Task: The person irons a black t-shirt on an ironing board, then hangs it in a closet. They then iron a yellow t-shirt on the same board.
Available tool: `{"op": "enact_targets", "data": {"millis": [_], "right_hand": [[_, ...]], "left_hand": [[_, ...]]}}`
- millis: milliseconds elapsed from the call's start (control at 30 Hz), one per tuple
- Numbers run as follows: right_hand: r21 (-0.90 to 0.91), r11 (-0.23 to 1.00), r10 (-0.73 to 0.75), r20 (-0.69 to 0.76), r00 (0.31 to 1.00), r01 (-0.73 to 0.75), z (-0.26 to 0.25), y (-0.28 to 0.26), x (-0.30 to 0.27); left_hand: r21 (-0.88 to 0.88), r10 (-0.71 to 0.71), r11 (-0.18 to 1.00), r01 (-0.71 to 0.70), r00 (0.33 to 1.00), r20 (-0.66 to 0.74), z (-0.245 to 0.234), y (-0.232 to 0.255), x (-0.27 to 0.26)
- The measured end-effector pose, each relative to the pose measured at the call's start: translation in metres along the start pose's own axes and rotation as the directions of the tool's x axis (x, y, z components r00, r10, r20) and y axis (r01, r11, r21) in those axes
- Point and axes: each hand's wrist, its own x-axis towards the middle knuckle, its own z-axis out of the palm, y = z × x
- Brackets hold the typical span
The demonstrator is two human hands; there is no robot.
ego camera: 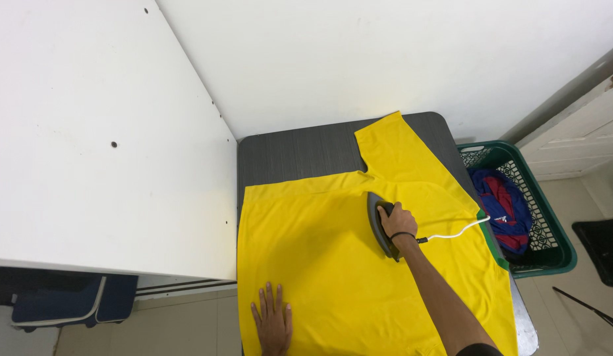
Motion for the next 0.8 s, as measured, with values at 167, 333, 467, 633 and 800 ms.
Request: {"op": "enact_targets", "data": {"millis": [167, 333, 467, 633, 800], "right_hand": [[0.061, 0.989, 0.131, 0.014, 0.991, -0.131, 0.022, 0.015, 0.026], [0.149, 0.953, 0.266, -0.007, 0.964, -0.262, 0.034, 0.019, 0.045], [0.172, 0.958, 0.235, -0.019, 0.972, -0.229, 0.025, 0.012, 0.039], [0.076, 0.996, 0.040, 0.046, 0.998, -0.044, -0.003, -0.005, 0.016], [-0.039, 0.987, -0.150, 0.160, 0.976, 0.158, -0.020, -0.022, 0.010]], "left_hand": [[-0.011, 0.022, 1.000, -0.022, 0.998, -0.055, 0.006, 0.000, 0.016], [-0.006, 0.072, 0.997, -0.072, 0.997, -0.041, 0.015, 0.002, 0.051], [-0.010, 0.127, 0.992, -0.128, 0.988, -0.088, 0.015, 0.003, 0.074], [-0.050, 0.136, 0.989, -0.140, 0.987, -0.083, 0.015, 0.005, 0.098], [-0.059, 0.182, 0.981, -0.187, 0.980, -0.076, 0.023, 0.012, 0.136]]}}
